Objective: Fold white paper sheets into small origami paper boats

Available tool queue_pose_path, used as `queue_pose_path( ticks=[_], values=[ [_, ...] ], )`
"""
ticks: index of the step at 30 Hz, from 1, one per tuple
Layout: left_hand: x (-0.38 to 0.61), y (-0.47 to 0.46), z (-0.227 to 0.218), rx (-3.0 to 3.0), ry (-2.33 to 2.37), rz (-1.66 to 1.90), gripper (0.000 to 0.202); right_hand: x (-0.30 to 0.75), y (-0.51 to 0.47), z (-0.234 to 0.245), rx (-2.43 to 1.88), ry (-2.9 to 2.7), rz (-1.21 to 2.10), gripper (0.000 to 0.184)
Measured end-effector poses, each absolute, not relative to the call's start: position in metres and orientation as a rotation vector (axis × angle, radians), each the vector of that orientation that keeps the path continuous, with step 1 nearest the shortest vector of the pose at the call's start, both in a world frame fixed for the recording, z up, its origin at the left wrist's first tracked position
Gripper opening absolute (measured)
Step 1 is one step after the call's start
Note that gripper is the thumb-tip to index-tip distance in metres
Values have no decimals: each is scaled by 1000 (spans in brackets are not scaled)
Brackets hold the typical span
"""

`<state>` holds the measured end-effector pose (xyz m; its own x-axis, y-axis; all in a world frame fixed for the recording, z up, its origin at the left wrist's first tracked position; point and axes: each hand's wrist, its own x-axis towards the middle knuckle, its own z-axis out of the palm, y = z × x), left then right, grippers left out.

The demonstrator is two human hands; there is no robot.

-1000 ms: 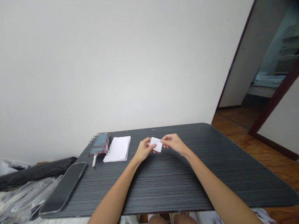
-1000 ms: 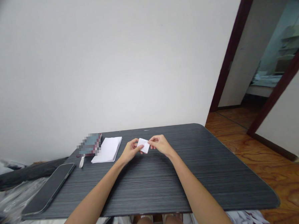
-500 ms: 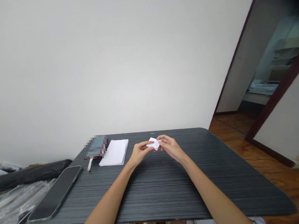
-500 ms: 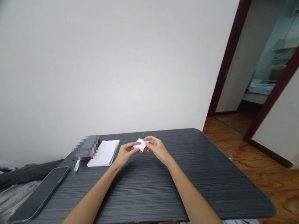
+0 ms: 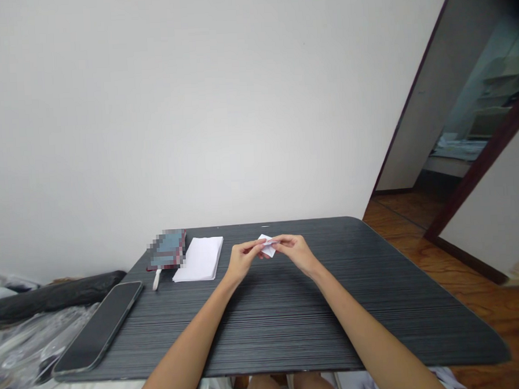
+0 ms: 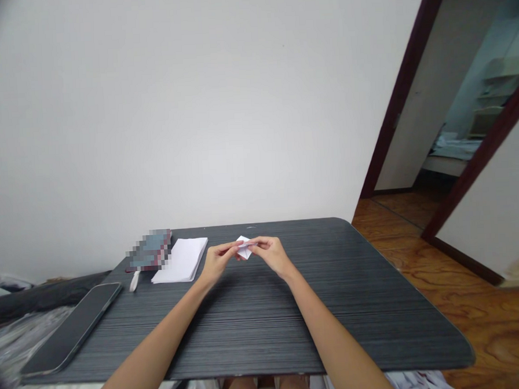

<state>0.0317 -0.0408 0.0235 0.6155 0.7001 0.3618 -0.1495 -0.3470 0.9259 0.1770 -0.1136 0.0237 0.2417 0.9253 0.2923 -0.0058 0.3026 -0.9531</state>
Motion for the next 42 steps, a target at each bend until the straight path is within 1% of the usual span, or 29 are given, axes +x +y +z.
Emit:
queue_pose_path(
  ticks=[2, 5, 9, 18, 24, 29, 42],
  values=[
    [31, -40, 23, 1700, 466, 962, 32, 177, -113, 24, -1082, -1120, 777, 19],
    [30, -41, 26, 1721, 468, 1017, 27, 179, -113, 24, -1126, -1111, 725, 20],
    [28, -44, 31, 1743, 519, 1097, 22, 179, -113, 25, -1102, -1080, 742, 26],
    [31, -44, 27, 1729, 612, 1234, 22, 174, -111, 22, -1030, -1042, 760, 22],
    [30, -41, 24, 1742, 498, 1141, 19, 175, -112, 23, -1036, -1041, 754, 20],
    [30, -42, 25, 1770, 506, 1117, 16, 176, -116, 26, -1042, -1081, 758, 18],
    [31, -44, 28, 1669, 434, 1048, 19, 176, -114, 22, -996, -1035, 833, 17]
  ],
)
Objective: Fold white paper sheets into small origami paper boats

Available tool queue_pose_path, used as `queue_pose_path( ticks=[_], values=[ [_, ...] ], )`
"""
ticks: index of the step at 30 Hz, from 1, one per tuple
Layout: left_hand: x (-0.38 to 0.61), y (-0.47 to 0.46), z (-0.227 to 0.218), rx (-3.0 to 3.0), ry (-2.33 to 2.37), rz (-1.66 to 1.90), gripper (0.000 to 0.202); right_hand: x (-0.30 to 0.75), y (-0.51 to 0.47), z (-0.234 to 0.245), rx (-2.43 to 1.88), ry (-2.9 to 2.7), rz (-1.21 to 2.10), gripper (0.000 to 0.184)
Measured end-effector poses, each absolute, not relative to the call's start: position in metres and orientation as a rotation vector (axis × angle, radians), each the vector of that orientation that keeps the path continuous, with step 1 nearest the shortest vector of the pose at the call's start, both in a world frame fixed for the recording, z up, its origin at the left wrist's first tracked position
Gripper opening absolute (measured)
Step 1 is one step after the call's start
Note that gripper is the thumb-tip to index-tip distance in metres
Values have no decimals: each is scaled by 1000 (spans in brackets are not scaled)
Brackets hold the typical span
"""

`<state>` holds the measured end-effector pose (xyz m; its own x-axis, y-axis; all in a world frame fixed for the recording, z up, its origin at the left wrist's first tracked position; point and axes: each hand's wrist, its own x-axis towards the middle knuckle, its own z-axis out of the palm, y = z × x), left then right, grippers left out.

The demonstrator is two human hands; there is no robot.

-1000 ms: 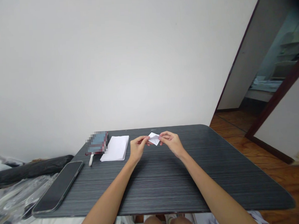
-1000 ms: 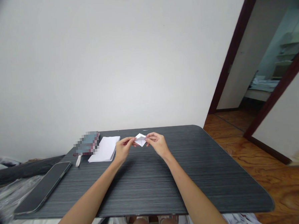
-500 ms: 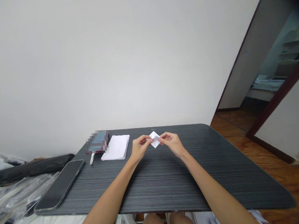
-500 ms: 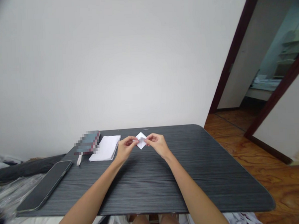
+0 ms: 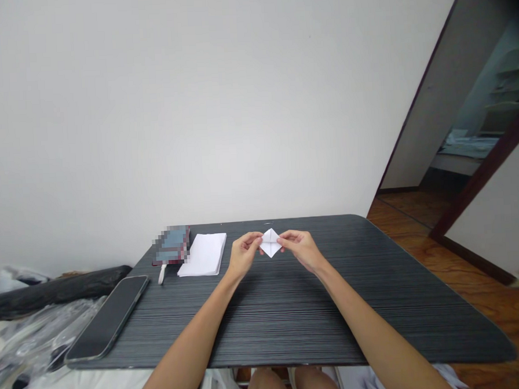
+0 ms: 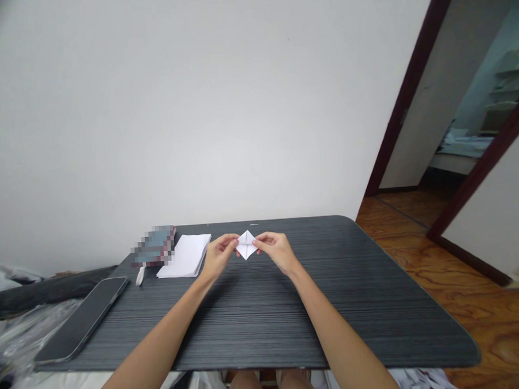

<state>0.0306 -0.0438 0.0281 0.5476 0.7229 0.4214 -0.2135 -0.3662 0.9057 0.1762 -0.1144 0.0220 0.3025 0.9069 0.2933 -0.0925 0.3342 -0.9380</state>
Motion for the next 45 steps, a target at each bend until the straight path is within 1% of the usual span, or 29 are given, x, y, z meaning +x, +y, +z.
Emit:
queue_pose_path(
  ticks=[3, 9, 15, 19, 21, 30, 37, 45],
  values=[
    [31, -43, 27, 1663, 439, 1043, 22, 178, -114, 21, -1027, -1033, 811, 16],
    [30, -40, 25, 1663, 493, 1106, 22, 181, -119, 26, -1053, -1046, 880, 19],
    [28, -40, 27, 1658, 355, 1009, 28, 184, -122, 28, -1095, -1144, 769, 19],
    [28, -35, 25, 1681, 379, 1032, 19, 187, -123, 28, -1131, -1176, 745, 20],
    [27, -32, 24, 1708, 400, 1040, 18, 187, -123, 28, -1138, -1183, 755, 20],
    [28, -40, 24, 1731, 505, 1071, 18, 179, -121, 30, -1084, -1102, 788, 24],
    [28, -45, 25, 1775, 405, 1007, 24, 175, -118, 25, -1081, -1114, 781, 23],
    [33, -44, 19, 1750, 511, 1047, 23, 172, -116, 24, -1066, -1086, 789, 26]
  ],
)
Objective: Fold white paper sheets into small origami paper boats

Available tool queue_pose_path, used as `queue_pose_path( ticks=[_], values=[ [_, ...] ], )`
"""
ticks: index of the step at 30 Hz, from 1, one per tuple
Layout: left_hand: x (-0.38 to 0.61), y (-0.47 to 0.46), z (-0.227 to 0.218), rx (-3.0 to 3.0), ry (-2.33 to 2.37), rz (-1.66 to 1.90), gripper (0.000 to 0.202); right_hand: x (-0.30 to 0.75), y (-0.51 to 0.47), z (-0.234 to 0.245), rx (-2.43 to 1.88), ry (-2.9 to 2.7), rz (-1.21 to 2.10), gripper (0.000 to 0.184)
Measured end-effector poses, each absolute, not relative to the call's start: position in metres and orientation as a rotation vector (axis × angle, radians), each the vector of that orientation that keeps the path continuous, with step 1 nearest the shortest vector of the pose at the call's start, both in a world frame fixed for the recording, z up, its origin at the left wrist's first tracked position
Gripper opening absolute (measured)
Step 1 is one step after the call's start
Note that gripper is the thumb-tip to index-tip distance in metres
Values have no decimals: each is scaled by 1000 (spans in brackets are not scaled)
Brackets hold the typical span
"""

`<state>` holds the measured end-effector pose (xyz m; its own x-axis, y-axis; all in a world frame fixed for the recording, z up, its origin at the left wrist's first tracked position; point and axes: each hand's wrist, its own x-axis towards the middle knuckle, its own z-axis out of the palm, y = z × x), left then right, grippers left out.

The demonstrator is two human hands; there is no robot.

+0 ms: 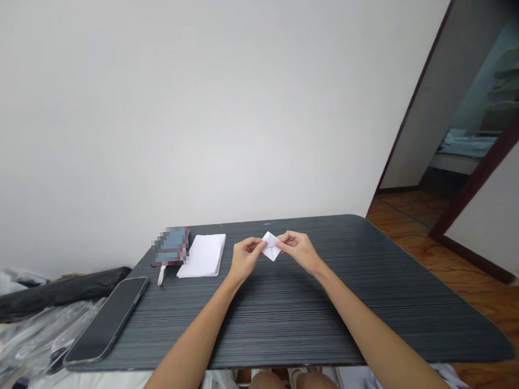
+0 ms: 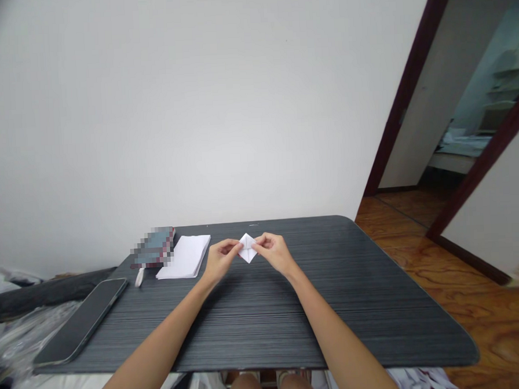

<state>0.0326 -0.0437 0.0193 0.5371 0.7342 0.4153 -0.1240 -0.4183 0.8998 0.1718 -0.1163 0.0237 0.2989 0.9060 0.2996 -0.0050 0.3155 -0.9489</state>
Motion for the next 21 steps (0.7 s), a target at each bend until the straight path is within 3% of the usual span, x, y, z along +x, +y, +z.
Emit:
queue_pose_path(
  ticks=[21],
  values=[
    [34, -44, 12, 1927, 486, 999, 23, 171, -118, 21, -1154, -1185, 805, 23]
  ],
)
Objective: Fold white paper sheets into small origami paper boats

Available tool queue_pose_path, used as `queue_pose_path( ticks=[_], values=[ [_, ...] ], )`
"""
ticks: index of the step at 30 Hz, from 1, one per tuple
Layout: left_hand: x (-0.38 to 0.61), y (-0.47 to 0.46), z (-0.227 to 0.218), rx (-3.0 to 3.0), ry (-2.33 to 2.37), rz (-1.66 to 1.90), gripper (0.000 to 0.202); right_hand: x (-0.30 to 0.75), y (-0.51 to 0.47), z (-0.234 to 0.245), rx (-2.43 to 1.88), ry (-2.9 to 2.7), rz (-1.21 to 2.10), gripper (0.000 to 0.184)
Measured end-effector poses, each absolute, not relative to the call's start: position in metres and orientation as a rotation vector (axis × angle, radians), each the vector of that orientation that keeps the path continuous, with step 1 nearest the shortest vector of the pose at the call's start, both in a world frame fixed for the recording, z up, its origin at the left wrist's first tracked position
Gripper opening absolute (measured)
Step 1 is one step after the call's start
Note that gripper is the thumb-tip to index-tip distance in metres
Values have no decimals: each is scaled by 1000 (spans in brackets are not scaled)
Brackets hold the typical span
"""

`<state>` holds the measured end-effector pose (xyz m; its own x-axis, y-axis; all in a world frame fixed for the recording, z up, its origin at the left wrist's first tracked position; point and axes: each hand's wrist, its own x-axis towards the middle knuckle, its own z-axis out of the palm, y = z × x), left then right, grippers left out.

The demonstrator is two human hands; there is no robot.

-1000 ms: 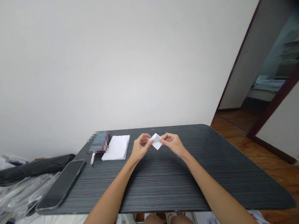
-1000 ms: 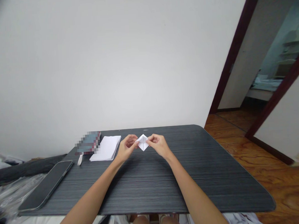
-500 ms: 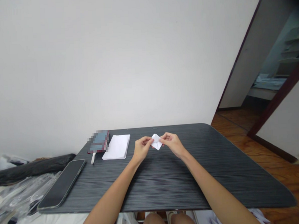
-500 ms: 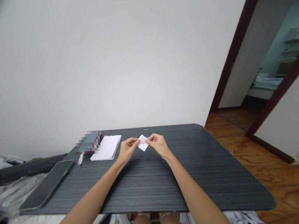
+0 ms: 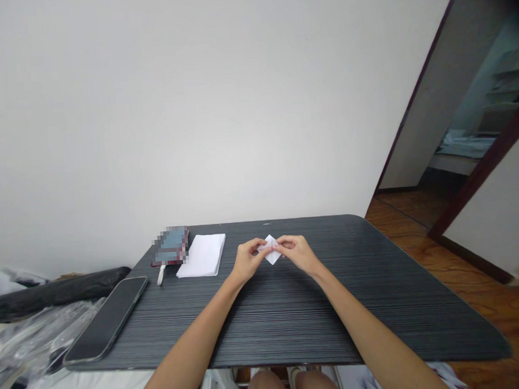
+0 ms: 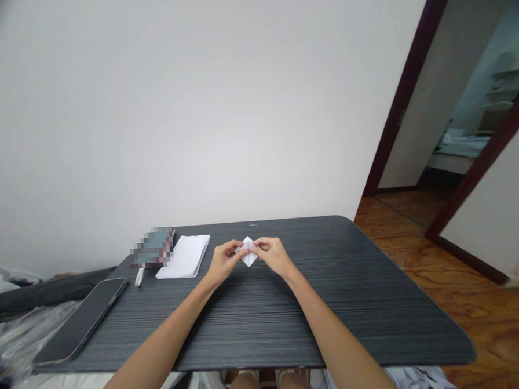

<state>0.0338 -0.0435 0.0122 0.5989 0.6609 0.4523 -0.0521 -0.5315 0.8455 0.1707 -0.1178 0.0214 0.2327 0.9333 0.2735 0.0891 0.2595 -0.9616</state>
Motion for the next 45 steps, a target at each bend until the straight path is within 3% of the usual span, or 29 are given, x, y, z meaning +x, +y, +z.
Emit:
queue_pose_path(
  ticks=[7, 18, 45],
  values=[
    [32, -43, 14, 1909, 508, 1006, 24, 171, -119, 21, -1093, -1210, 859, 30],
    [30, -45, 21, 2050, 425, 1026, 21, 172, -119, 25, -1076, -1205, 778, 17],
    [35, -48, 15, 1621, 418, 983, 31, 176, -116, 19, -1071, -1047, 864, 26]
  ],
)
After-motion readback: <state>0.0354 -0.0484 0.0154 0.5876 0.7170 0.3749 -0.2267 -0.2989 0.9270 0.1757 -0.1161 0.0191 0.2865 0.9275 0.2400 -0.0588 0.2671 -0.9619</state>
